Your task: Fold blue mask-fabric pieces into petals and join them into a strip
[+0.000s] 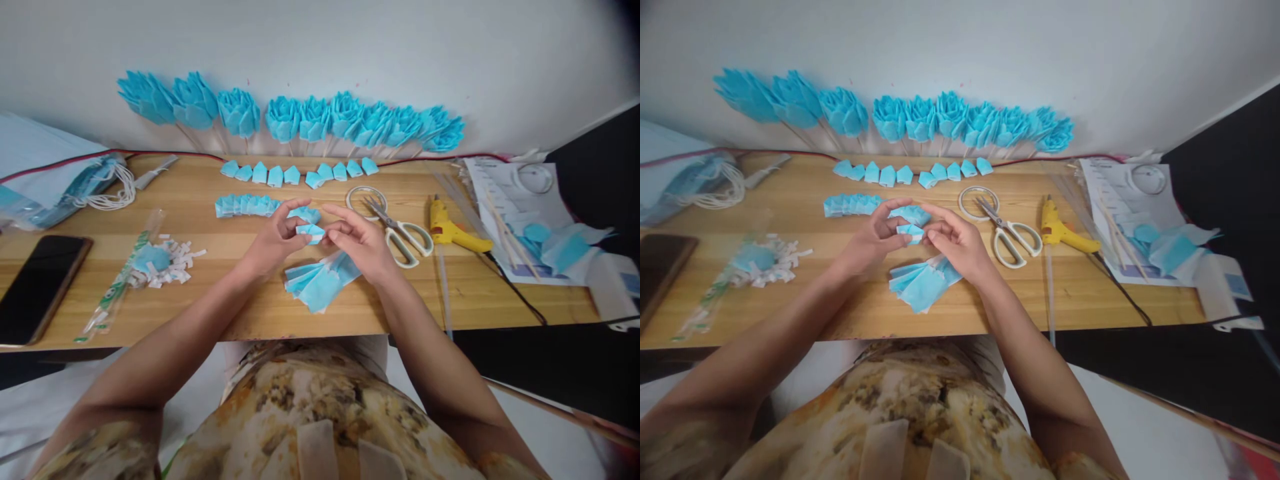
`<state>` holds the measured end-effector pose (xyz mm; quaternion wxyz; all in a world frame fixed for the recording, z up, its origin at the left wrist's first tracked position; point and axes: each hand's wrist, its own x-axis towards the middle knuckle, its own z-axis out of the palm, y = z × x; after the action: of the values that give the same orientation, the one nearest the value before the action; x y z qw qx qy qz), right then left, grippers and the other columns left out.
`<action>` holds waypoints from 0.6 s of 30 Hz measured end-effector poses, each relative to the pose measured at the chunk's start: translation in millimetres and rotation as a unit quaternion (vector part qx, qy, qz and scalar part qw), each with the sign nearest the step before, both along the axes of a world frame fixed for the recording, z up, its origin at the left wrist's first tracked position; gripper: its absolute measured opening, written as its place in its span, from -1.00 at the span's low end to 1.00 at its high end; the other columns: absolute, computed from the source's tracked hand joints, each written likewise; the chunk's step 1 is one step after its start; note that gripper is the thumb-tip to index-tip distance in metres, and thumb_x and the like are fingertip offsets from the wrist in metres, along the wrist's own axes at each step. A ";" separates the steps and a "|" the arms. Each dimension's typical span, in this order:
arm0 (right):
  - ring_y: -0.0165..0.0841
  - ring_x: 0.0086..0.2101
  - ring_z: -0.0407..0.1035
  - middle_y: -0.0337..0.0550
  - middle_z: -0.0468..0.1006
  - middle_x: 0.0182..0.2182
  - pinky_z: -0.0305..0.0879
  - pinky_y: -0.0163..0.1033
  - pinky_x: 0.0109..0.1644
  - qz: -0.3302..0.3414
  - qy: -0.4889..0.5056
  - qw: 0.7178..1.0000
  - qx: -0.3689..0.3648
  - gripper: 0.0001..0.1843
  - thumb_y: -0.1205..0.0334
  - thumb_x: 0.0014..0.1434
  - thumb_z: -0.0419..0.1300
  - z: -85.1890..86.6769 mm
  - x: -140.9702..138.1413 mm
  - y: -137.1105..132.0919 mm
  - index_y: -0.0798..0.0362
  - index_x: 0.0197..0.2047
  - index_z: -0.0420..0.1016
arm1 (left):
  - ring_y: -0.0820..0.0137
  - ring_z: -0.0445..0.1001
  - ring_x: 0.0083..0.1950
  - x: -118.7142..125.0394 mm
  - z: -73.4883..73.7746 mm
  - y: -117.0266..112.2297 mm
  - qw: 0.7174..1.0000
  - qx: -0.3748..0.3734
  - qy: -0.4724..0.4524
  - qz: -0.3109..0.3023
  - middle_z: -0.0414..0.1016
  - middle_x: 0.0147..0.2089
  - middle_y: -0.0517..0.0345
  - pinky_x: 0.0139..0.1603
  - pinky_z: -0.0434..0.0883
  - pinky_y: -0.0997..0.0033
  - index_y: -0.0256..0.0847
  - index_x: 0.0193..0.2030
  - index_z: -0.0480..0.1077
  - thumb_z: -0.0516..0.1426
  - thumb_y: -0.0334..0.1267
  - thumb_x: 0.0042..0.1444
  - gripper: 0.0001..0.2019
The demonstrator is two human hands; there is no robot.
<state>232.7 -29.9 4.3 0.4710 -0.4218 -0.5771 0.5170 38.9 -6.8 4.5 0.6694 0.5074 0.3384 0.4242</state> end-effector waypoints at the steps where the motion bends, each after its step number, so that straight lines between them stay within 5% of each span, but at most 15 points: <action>1: -0.38 -0.30 0.49 -0.24 0.62 -0.32 0.48 -0.17 -0.09 0.001 0.005 1.000 -0.003 -0.53 0.14 0.22 0.26 -0.1 0.4 0.1 -0.05 0.20 0.44 | 0.41 0.52 -0.16 -0.3 -0.3 0.4 1.000 0.000 -0.002 -0.001 0.53 -0.18 0.20 -0.09 0.39 0.38 -0.12 0.19 0.29 0.38 -0.29 -0.01 -0.38; 13: -0.39 -0.29 0.48 -0.23 0.61 -0.29 0.44 -0.19 -0.12 0.003 -0.017 1.000 0.003 -0.53 0.12 0.20 0.30 2.2 0.6 0.0 -0.05 0.17 0.46 | 0.43 0.49 -0.23 1.0 1.4 0.1 1.000 -0.006 -0.002 0.012 0.51 -0.24 0.23 -0.13 0.38 0.38 -0.14 0.16 0.31 0.37 -0.32 -0.01 -0.41; 18: -0.40 -0.34 0.43 -0.24 0.58 -0.31 0.40 -0.27 -0.29 0.002 -0.043 0.999 -0.001 -0.50 0.17 0.16 0.31 3.3 -1.0 -0.6 -0.04 0.17 0.46 | 0.45 0.47 -0.24 1.8 2.9 -0.9 1.000 -0.010 -0.008 0.005 0.49 -0.26 0.25 -0.13 0.36 0.38 -0.14 0.16 0.31 0.36 -0.32 -0.01 -0.42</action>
<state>231.6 -30.5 7.6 0.4449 -0.4429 -0.5970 0.4995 40.7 -7.6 7.4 0.6754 0.4953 0.3397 0.4279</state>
